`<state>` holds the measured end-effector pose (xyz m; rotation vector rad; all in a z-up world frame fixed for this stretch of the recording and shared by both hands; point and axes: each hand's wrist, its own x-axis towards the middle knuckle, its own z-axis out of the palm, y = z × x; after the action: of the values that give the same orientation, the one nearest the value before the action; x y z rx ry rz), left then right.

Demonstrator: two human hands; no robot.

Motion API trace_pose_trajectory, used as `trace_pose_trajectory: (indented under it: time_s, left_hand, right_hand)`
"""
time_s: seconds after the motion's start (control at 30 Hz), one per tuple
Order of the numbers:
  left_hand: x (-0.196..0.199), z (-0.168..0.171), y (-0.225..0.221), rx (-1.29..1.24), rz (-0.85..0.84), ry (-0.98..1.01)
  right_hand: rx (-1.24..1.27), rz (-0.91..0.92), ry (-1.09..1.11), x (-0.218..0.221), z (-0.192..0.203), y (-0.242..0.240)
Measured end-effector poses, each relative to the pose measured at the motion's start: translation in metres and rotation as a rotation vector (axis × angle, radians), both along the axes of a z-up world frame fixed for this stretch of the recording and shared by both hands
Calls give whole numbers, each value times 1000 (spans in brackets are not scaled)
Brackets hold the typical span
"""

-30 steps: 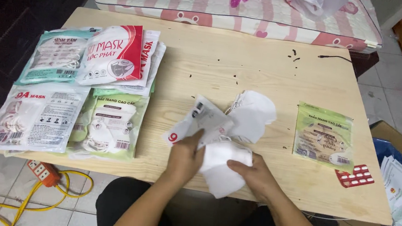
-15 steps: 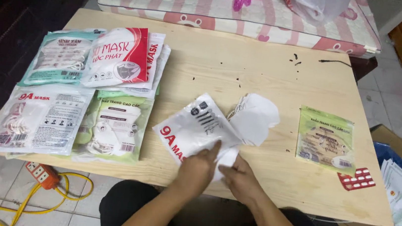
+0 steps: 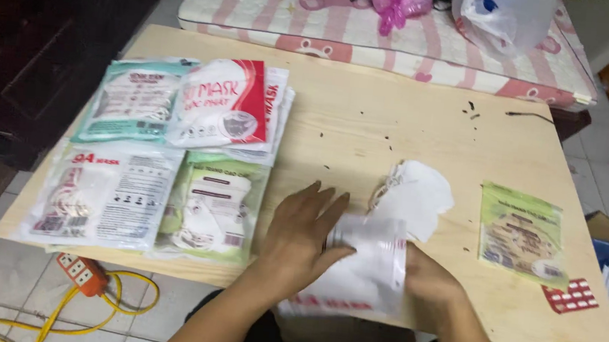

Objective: Packaging individual face masks into plastic bags at a manual workstation

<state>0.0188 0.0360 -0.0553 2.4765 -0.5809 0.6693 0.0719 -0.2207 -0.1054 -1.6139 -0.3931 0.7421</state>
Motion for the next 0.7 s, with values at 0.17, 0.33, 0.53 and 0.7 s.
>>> trace_pose_trajectory:
  time_s: [0.17,0.33,0.53,0.7]
  left_hand:
    - [9,5,16,-41,-174,641]
    - [-7,-18,41,-375,-94,647]
    - [-25,-16,68,-1257,123,531]
    - [-47,18,85,-1342,203,496]
  right_hand:
    - [-77,151,-103,-5,18,26]
    - [-376,-33,-314,-16,54,49]
    - [41,-425,-260,-33,35,41]
    - [43,-520,194,-51,-20,80]
